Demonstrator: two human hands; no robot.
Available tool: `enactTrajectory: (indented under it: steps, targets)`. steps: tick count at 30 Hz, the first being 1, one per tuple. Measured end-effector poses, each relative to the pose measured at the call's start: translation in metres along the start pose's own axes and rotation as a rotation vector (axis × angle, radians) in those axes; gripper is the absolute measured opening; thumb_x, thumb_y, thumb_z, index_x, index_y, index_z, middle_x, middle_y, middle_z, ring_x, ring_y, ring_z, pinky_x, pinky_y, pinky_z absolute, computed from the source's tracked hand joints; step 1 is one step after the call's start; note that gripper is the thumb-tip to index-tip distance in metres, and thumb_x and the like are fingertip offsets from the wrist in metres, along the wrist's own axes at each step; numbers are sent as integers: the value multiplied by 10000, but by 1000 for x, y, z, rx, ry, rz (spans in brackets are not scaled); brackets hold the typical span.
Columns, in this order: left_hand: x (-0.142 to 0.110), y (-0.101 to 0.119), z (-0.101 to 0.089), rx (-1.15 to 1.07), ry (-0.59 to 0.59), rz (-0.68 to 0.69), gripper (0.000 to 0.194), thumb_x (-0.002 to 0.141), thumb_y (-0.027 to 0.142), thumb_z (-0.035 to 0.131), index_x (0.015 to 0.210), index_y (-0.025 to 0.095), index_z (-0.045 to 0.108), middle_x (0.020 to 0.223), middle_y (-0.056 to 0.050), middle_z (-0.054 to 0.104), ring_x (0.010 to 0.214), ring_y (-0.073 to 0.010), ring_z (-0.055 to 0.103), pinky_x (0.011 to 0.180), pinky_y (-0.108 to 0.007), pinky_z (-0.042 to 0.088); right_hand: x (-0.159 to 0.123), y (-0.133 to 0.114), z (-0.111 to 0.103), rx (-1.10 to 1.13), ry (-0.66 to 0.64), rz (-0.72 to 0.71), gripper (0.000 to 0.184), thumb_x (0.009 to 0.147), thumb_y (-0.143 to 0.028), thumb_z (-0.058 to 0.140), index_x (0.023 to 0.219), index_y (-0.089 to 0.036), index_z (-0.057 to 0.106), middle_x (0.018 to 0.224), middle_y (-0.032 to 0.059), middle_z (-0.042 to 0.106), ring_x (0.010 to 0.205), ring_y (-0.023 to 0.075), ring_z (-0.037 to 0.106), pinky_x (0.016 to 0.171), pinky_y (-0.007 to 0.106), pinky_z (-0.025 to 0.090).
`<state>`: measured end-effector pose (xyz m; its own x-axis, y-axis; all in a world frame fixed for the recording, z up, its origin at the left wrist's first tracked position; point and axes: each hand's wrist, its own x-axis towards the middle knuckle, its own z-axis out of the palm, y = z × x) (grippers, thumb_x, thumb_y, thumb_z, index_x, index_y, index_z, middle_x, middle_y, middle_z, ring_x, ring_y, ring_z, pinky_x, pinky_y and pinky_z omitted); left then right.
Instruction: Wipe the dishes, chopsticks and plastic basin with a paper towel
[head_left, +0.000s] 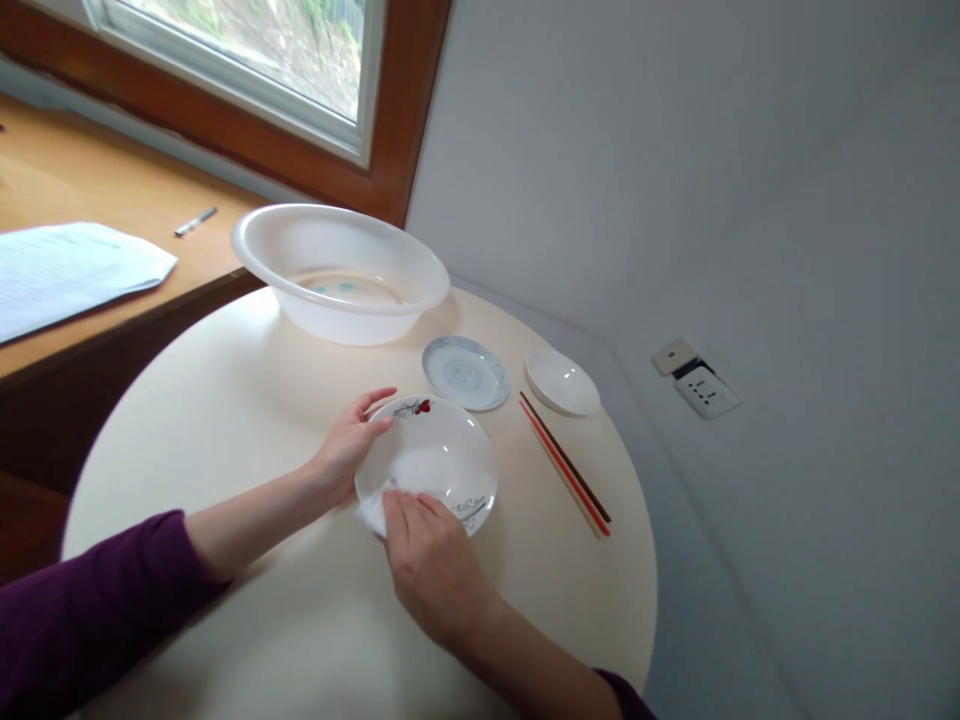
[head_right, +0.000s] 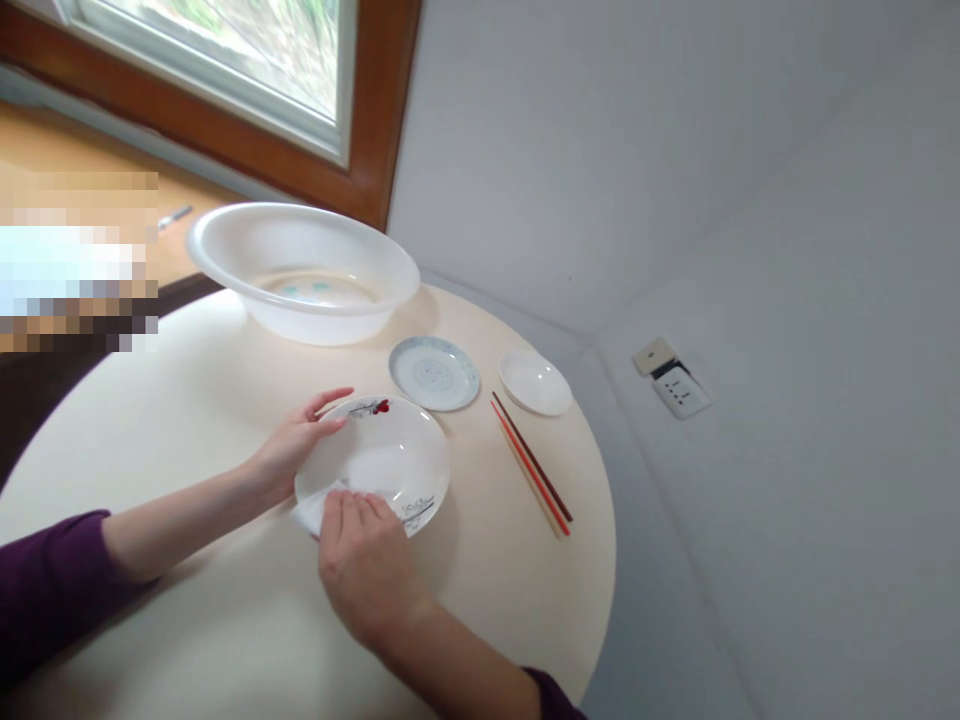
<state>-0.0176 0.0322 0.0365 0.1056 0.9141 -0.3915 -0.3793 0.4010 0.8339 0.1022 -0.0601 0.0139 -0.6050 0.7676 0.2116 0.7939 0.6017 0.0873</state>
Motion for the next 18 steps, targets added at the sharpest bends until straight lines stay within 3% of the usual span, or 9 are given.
enactTrajectory:
  steps: [3, 6, 11, 18]
  targets:
    - [-4, 5, 0, 22, 10, -30, 513, 709, 118, 578, 1197, 265, 515, 871, -35, 683, 656, -163, 633, 553, -247, 497, 3, 2, -4, -17, 64, -16, 253, 867, -31, 348, 1003, -45, 561, 818, 115, 668, 728, 189, 629, 677, 311, 493]
    - [-6, 8, -2, 6, -139, -4, 423, 746, 243, 593, 1167, 238, 546, 896, -47, 690, 785, -193, 639, 647, -265, 498, 2, 11, -18, 20, 119, -14, 262, 906, -111, 313, 870, -107, 572, 629, 54, 621, 552, 179, 582, 529, 304, 419]
    - [9, 9, -17, 139, -456, 98, 306, 780, 392, 580, 984, 171, 639, 982, -84, 673, 906, -214, 603, 777, -279, 456, -1, 31, -41, 111, 161, 88, 294, 917, -202, 304, 746, -167, 540, 550, 26, 593, 487, 143, 536, 511, 267, 329]
    - [29, 12, -32, 302, -621, 171, 393, 675, 521, 654, 887, 193, 701, 931, -102, 678, 926, -223, 600, 826, -273, 446, -6, 47, -56, 406, 174, 223, 289, 886, -247, 361, 621, -188, 461, 507, -15, 494, 458, 103, 420, 479, 229, 262]
